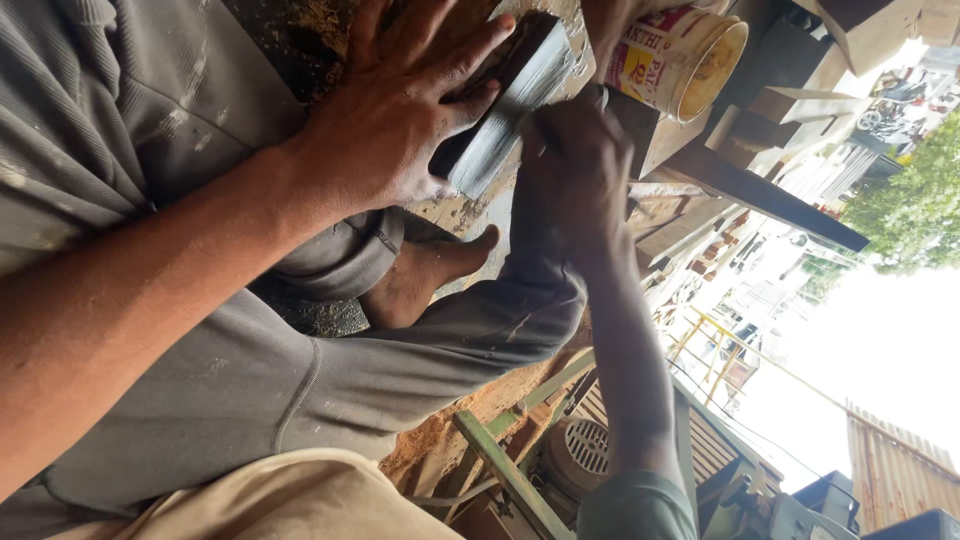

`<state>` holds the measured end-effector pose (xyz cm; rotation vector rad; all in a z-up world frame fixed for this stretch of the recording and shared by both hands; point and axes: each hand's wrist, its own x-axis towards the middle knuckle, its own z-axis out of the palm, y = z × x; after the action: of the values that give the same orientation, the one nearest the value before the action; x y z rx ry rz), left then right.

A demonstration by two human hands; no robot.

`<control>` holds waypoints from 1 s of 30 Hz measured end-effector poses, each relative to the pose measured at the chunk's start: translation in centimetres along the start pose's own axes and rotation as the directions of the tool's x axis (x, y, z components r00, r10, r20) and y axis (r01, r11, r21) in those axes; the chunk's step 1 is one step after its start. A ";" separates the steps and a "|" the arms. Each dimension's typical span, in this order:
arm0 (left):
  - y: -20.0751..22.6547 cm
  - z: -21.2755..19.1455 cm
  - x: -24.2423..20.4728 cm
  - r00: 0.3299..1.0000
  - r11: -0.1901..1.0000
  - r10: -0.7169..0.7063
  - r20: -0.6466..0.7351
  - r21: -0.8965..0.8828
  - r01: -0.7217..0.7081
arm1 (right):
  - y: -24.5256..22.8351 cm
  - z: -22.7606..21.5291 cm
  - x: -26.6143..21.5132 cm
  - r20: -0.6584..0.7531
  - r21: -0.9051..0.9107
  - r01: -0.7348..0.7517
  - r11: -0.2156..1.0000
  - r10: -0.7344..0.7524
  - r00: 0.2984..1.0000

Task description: The person sits on the floor and sharpens a small metal tool on a rectangular sharpening stone. They repeatedly rub the tool against the stone, occasionally dipping it into a container of liquid and inspecting the edge with their fingers.

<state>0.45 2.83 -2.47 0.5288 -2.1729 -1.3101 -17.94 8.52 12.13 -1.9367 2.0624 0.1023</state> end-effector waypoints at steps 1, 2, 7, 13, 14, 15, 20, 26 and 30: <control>-0.1 -0.2 0.1 1.000 1.000 0.001 0.002 0.004 -0.001 | 0.8 -0.4 1.1 -0.008 0.018 -0.015 1.000 0.016 1.000; 0.1 -0.2 0.1 1.000 1.000 -0.010 0.016 -0.018 0.011 | 1.0 -0.8 1.6 -0.013 0.033 -0.032 0.999 0.033 0.999; 0.0 -0.4 0.4 1.000 0.995 -0.022 -0.014 -0.093 0.021 | -5.1 -0.2 -2.9 0.114 0.018 0.096 0.995 -0.097 0.989; 0.2 -0.6 0.7 0.998 0.999 -0.029 0.049 -0.021 0.030 | -0.3 -0.2 2.1 -0.043 -0.010 -0.087 0.996 0.087 0.995; 0.2 -0.7 0.7 0.997 0.999 -0.034 0.066 -0.012 0.035 | 0.3 -0.5 2.9 -0.113 -0.006 -0.126 0.992 0.125 0.986; 0.1 -0.8 0.6 0.996 0.999 -0.039 0.083 -0.002 0.040 | -0.2 -0.5 2.2 -0.063 -0.073 -0.098 0.993 0.094 0.994; 0.2 -1.0 0.7 0.999 0.997 -0.030 0.034 -0.066 0.032 | -6.3 -0.4 -1.7 0.018 -0.093 0.083 0.992 -0.081 0.997; -0.1 -0.4 0.5 0.999 0.999 -0.019 0.041 0.030 0.018 | 1.0 -0.4 2.9 -0.045 -0.228 0.084 0.970 -0.097 0.994; 0.0 -0.1 0.5 0.999 0.999 -0.024 0.047 0.042 0.022 | -0.3 -0.2 1.5 -0.014 -0.133 0.033 0.991 -0.035 0.999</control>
<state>0.18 2.48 -2.27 0.5458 -2.2435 -1.3041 -17.71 7.03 11.99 -2.0556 2.0805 0.2217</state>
